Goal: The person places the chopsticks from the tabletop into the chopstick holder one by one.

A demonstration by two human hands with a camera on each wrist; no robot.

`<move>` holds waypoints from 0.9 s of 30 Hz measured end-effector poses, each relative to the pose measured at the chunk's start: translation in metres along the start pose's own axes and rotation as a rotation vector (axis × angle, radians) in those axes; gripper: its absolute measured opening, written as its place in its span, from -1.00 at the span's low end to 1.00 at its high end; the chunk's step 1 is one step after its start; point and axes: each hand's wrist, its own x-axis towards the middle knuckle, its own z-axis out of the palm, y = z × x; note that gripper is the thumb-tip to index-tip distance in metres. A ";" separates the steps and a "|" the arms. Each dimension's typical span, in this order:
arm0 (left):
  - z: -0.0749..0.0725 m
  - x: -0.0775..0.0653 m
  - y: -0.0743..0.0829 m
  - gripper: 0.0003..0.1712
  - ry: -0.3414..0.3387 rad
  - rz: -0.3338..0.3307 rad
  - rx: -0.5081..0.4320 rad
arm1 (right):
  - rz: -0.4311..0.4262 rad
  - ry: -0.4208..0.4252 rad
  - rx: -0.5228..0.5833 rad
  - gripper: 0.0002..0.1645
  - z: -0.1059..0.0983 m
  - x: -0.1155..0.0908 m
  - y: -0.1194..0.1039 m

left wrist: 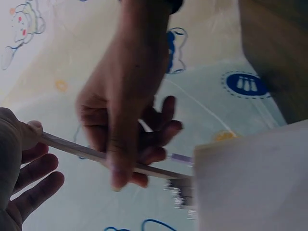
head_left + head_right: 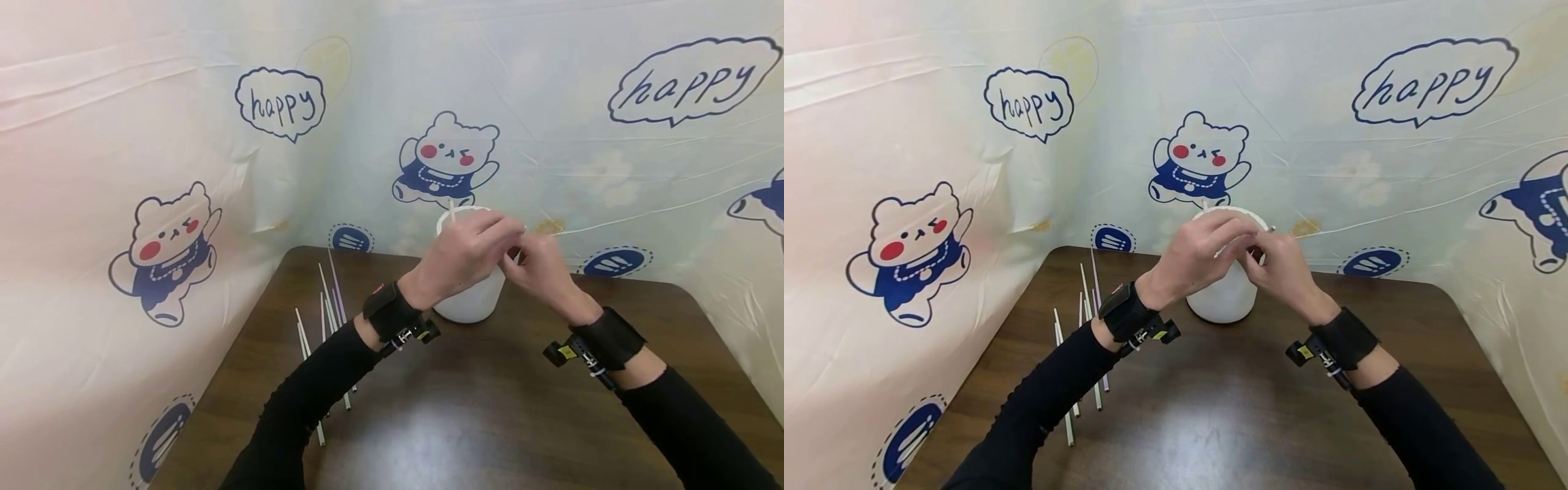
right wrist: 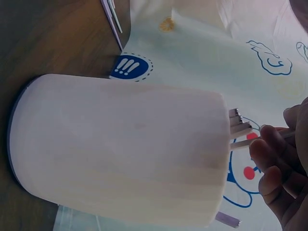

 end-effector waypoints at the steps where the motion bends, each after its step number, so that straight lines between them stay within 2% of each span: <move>1: 0.003 -0.003 -0.002 -0.83 -0.014 0.004 0.004 | -0.006 0.000 0.003 -0.84 0.001 -0.001 0.000; 6: 0.016 -0.016 -0.010 -0.80 -0.069 -0.034 0.008 | -0.007 -0.017 0.014 -0.79 0.003 -0.004 0.002; 12: 0.029 -0.028 -0.021 -0.76 -0.129 -0.091 0.024 | 0.003 -0.032 0.018 -0.85 0.006 -0.005 0.007; 20: 0.043 -0.040 -0.028 -0.68 -0.196 -0.111 0.058 | 0.037 -0.088 0.010 -0.89 0.010 -0.009 0.011; 27: 0.050 -0.046 -0.035 -0.70 -0.249 -0.161 0.055 | 0.093 -0.168 0.014 -0.72 0.012 -0.011 0.012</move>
